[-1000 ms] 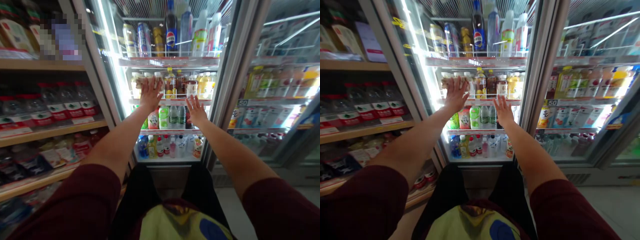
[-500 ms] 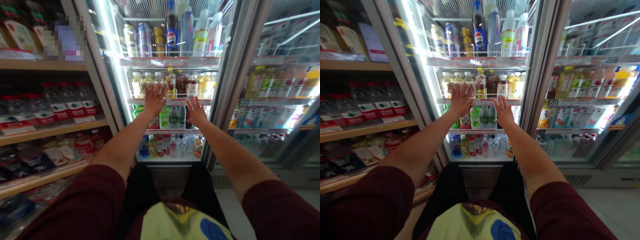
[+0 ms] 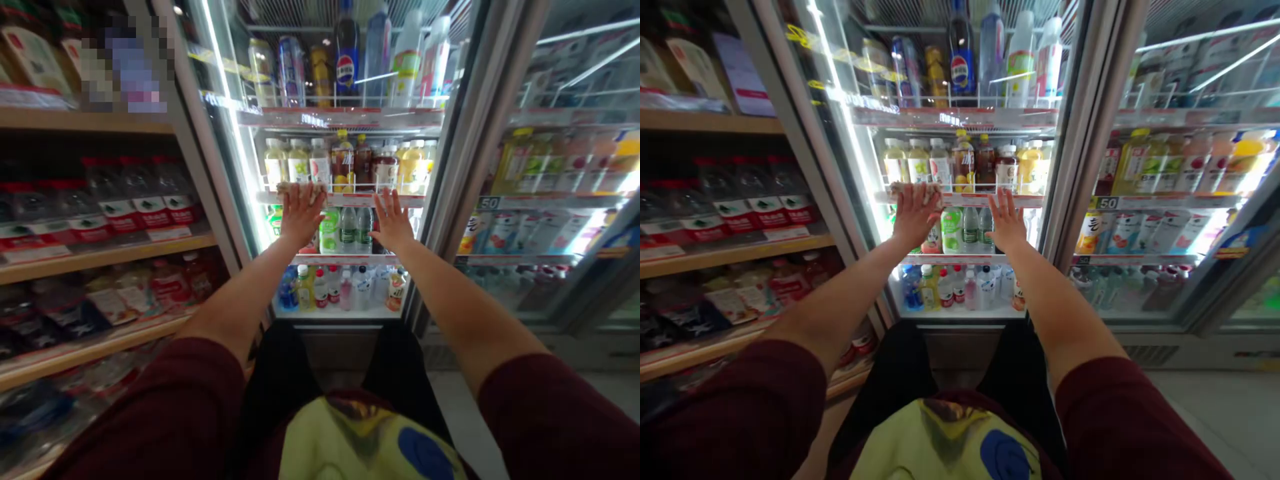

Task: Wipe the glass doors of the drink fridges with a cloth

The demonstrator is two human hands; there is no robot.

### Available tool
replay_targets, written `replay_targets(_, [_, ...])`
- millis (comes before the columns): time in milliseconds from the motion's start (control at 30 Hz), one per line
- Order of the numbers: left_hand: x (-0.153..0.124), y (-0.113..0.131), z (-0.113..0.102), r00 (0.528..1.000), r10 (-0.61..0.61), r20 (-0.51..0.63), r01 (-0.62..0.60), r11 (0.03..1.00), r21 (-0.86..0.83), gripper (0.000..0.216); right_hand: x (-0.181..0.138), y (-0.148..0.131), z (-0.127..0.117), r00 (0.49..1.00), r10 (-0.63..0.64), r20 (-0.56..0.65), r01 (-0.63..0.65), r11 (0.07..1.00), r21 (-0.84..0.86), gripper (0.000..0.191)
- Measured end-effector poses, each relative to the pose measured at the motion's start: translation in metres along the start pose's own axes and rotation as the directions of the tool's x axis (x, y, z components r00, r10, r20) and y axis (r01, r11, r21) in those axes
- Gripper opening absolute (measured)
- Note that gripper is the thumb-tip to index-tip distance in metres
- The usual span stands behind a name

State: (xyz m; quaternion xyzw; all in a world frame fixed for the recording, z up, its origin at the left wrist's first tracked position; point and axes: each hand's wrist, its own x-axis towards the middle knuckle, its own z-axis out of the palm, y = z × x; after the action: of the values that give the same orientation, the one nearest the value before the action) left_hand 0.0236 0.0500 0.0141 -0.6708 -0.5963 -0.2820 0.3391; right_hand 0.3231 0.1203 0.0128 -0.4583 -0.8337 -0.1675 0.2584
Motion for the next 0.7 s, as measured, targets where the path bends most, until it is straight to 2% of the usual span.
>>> replay_targets(67, [-0.043, 0.013, 0.019, 0.990, 0.095, 0.102, -0.095, 0.995, -0.008, 0.064, 0.001, 0.000, 0.002, 1.000, 0.001, 0.001, -0.001, 1.000, -0.005, 0.119])
replay_targets(133, [-0.084, 0.021, 0.039, 0.940, 0.254, 0.229, -0.255, 0.967, -0.029, 0.064, 0.001, -0.001, 0.003, 1.000, 0.003, 0.010, -0.003, 1.000, -0.019, 0.126])
replay_targets(200, [-0.101, 0.017, 0.049, 0.905, 0.336, 0.260, -0.335, 0.941, -0.049, 0.064, 0.000, -0.002, 0.004, 1.000, 0.006, 0.015, -0.006, 0.999, -0.033, 0.131])
replay_targets(233, [-0.097, 0.012, 0.048, 0.904, 0.347, 0.251, -0.344, 0.937, -0.059, 0.063, 0.000, -0.002, 0.005, 1.000, 0.010, 0.016, -0.009, 0.999, -0.039, 0.133])
replay_targets(300, [-0.073, -0.004, 0.036, 0.937, 0.293, 0.190, -0.284, 0.956, -0.074, 0.061, 0.000, -0.003, 0.006, 1.000, 0.015, 0.011, -0.015, 0.999, -0.044, 0.135])
replay_targets(400, [-0.027, -0.026, 0.010, 0.996, 0.077, 0.049, -0.073, 0.994, -0.080, 0.063, 0.000, -0.001, 0.008, 1.000, 0.010, 0.003, -0.010, 0.999, -0.040, 0.135])
replay_targets(467, [-0.020, -0.031, 0.003, 0.999, -0.038, 0.008, 0.039, 0.996, -0.077, 0.066, 0.001, 0.001, 0.010, 1.000, -0.005, -0.007, 0.005, 1.000, -0.030, 0.133])
replay_targets(533, [-0.042, -0.027, 0.010, 0.997, -0.059, 0.051, 0.062, 0.995, -0.072, 0.066, 0.001, 0.003, 0.013, 1.000, -0.012, -0.020, 0.011, 1.000, -0.021, 0.133])
replay_targets(633, [-0.099, -0.015, 0.032, 0.982, 0.010, 0.189, 0.006, 0.997, -0.082, 0.062, 0.002, 0.004, 0.015, 0.999, -0.021, -0.028, 0.020, 1.000, -0.018, 0.133])
replay_targets(700, [-0.122, -0.014, 0.042, 0.968, 0.030, 0.248, -0.010, 0.997, -0.080, 0.060, 0.002, 0.004, 0.014, 1.000, -0.018, -0.014, 0.017, 1.000, -0.022, 0.134])
